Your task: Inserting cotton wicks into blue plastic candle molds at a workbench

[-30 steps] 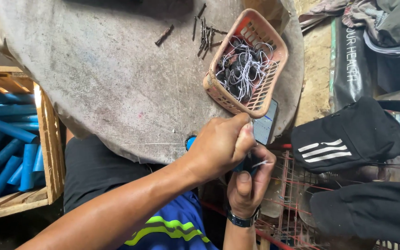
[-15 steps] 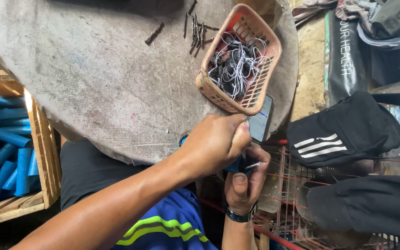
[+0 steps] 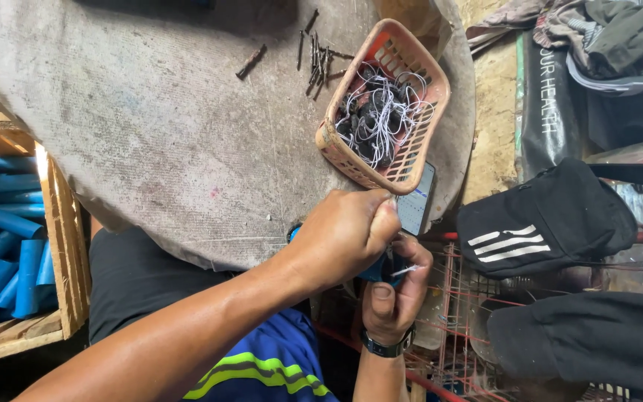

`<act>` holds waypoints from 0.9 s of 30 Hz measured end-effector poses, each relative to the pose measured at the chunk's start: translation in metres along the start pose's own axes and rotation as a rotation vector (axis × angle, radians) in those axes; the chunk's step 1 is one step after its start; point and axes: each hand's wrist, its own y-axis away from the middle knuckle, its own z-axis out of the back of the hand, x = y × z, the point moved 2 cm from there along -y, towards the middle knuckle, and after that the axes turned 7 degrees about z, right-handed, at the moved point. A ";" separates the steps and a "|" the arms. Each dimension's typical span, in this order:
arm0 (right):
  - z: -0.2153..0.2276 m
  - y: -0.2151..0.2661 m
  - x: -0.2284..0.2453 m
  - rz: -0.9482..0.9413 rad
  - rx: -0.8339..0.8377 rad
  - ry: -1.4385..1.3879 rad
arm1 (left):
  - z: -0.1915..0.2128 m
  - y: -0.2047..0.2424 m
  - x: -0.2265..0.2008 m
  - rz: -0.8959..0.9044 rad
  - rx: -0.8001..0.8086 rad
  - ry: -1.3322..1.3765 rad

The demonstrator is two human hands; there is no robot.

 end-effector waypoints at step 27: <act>-0.021 -0.011 0.008 0.155 -0.053 0.132 | -0.003 0.017 0.006 -0.003 -0.189 0.224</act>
